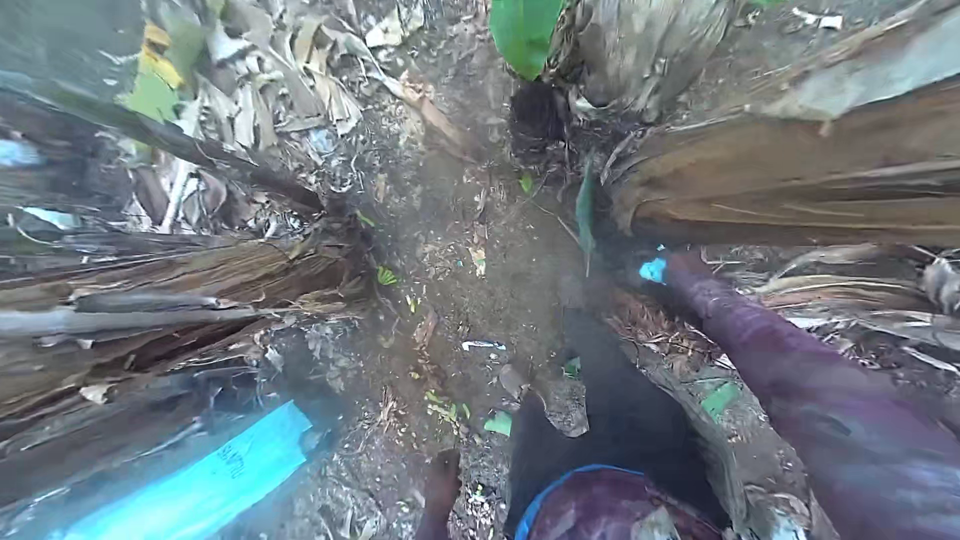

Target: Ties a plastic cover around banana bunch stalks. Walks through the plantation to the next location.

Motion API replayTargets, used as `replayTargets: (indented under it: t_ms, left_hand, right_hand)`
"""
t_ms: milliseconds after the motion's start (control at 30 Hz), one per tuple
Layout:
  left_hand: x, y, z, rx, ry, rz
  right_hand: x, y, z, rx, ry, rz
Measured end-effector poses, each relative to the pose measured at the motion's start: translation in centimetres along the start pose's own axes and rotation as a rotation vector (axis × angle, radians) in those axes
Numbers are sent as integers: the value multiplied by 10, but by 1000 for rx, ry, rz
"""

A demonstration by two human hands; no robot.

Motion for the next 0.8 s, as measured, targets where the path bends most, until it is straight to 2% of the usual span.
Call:
replayTargets:
  t_ms: [133,233,400,500,567,633,667,700,800]
  left_hand:
    - [-29,83,-6,-77,-61,-6]
    - [-35,112,-8,-87,-73,-11]
    - [-34,101,-5,3,-80,51]
    - [-35,105,-7,52,-103,113]
    - [-29,111,-13,70,-101,130]
    - [-22,115,-14,74,-74,131]
    - [-20,118,-13,78,-60,121]
    - [-19,119,-12,85,-53,112]
    - [-15,117,-12,101,-33,104]
  right_hand:
    - [-29,28,61,-48,-28,13]
    - [-50,36,91,-63,-84,-5]
    - [-82,39,131,-44,-178,29]
    - [-93,54,143,7,-134,69]
    - [-67,16,130,105,-208,93]
    - [-26,-35,116,78,-424,85]
    - [-39,-24,130,229,-237,240]
    - [-58,-4,150,294,-145,331]
    - [-109,51,205,135,-106,367]
Point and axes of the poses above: each hand's wrist, its own z-axis towards the middle knuckle, its own x-axis out of the back of the hand, y = z × x, the point moved 4 cm from there along z, towards the middle knuckle, and after that the axes turned 1 degree about -y, right-handed, at the moved point
